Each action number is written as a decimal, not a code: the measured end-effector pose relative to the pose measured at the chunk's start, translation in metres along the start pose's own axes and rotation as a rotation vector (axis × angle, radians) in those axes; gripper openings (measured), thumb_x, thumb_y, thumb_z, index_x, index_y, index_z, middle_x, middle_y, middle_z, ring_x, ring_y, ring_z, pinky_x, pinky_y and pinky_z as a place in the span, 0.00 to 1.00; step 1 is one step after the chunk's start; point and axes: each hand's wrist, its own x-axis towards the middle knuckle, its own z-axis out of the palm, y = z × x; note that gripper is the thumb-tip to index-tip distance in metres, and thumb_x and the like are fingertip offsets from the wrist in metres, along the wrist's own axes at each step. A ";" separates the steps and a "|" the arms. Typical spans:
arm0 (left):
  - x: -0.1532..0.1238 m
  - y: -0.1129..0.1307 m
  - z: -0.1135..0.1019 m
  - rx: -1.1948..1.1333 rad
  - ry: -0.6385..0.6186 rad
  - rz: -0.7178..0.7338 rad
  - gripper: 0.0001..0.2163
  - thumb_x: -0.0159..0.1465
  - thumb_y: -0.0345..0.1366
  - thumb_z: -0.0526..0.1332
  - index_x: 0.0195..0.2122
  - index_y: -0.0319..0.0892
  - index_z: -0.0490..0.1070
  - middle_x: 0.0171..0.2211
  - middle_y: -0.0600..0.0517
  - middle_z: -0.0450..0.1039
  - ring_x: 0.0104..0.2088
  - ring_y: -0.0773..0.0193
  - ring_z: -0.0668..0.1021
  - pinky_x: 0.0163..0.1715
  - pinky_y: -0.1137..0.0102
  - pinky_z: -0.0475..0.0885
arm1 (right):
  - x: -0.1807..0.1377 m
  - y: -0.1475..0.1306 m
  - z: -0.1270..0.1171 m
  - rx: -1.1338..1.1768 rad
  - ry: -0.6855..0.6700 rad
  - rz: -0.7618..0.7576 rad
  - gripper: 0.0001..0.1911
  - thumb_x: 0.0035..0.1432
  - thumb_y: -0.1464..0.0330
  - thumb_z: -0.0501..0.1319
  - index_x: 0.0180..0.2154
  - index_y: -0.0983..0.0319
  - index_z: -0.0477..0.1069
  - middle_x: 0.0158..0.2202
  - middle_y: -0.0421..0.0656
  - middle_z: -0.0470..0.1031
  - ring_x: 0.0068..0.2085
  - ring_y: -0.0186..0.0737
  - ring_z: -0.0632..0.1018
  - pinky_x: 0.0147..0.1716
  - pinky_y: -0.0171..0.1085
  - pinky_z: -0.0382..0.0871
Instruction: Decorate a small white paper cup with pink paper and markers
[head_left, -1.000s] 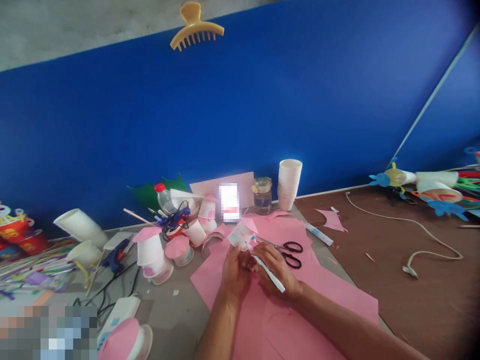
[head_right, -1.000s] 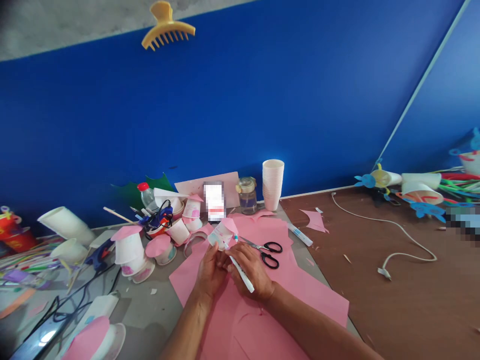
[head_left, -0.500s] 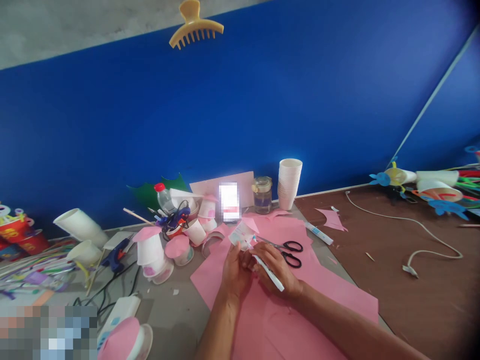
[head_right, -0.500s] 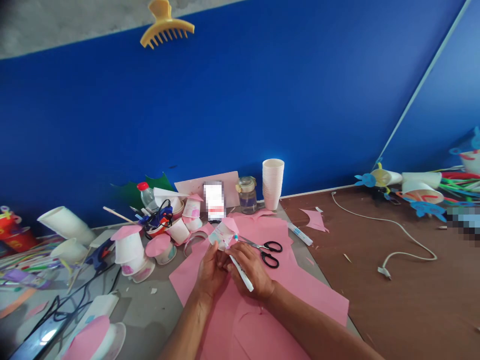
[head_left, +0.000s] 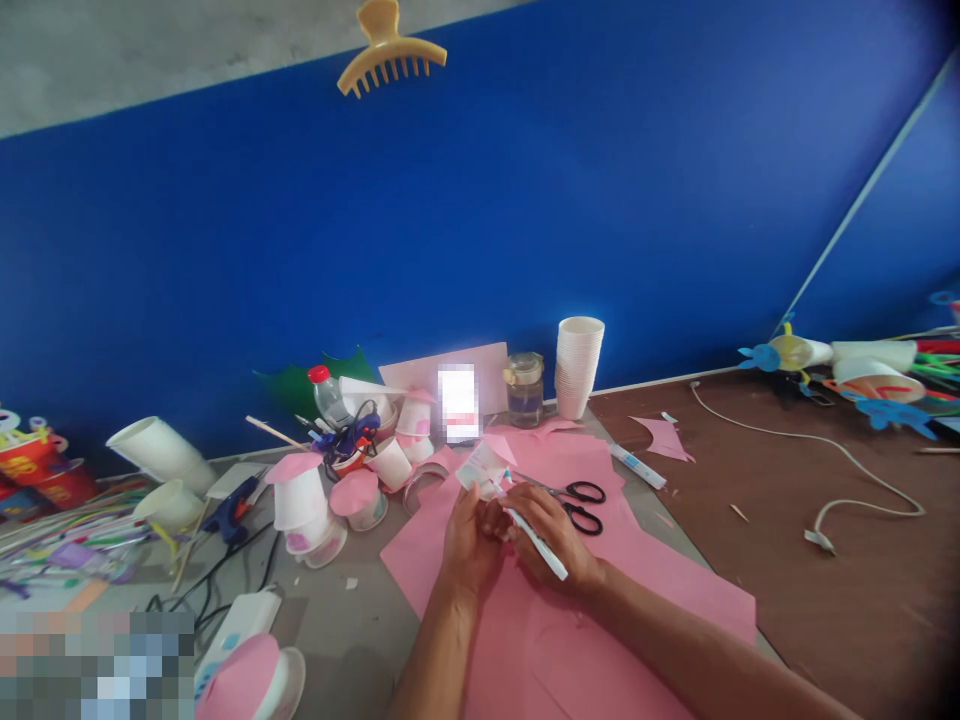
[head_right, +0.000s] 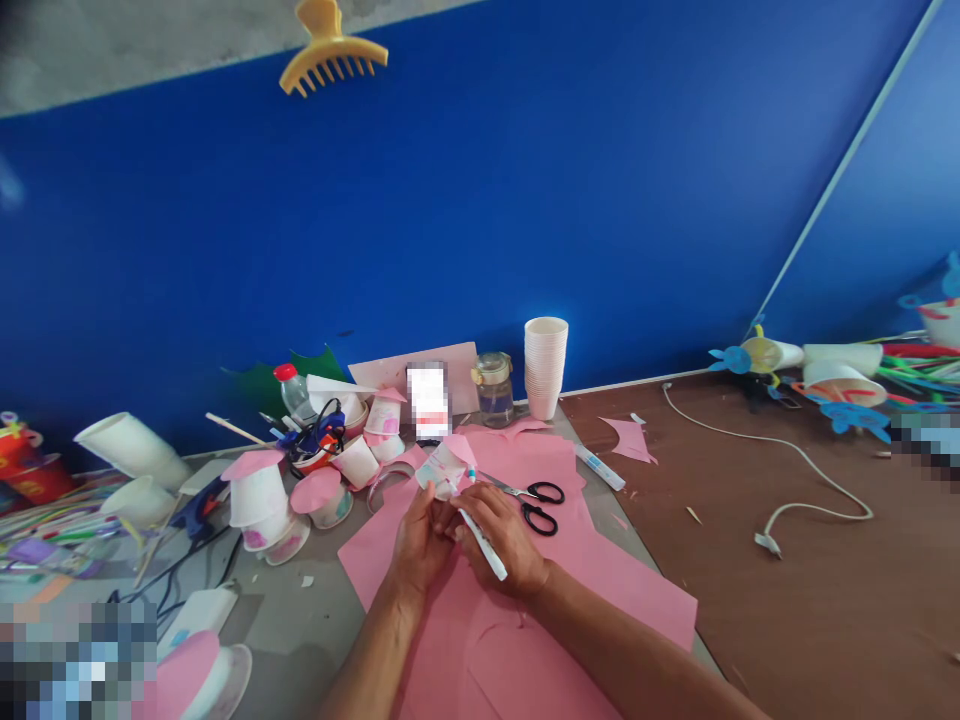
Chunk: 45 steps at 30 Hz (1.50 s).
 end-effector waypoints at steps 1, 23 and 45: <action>0.000 0.000 0.000 -0.003 -0.005 -0.001 0.22 0.51 0.46 0.69 0.17 0.42 0.55 0.12 0.61 0.48 0.15 0.73 0.58 0.17 0.74 0.55 | 0.000 0.000 0.000 -0.003 -0.002 0.001 0.16 0.62 0.70 0.51 0.52 0.60 0.64 0.39 0.48 0.73 0.43 0.45 0.74 0.44 0.48 0.72; 0.006 0.011 -0.006 -0.194 0.010 0.021 0.17 0.59 0.36 0.65 0.18 0.41 0.58 0.13 0.62 0.46 0.14 0.75 0.54 0.16 0.76 0.53 | -0.015 0.009 0.009 0.150 0.183 0.449 0.18 0.66 0.64 0.48 0.56 0.61 0.58 0.23 0.37 0.70 0.25 0.35 0.73 0.30 0.37 0.71; -0.005 0.006 -0.003 -0.030 -0.256 -0.203 0.15 0.63 0.45 0.58 0.39 0.36 0.71 0.32 0.49 0.75 0.12 0.81 0.47 0.11 0.80 0.51 | -0.009 0.017 0.004 0.128 0.160 0.530 0.32 0.58 0.56 0.59 0.60 0.58 0.54 0.37 0.44 0.73 0.37 0.44 0.75 0.39 0.44 0.71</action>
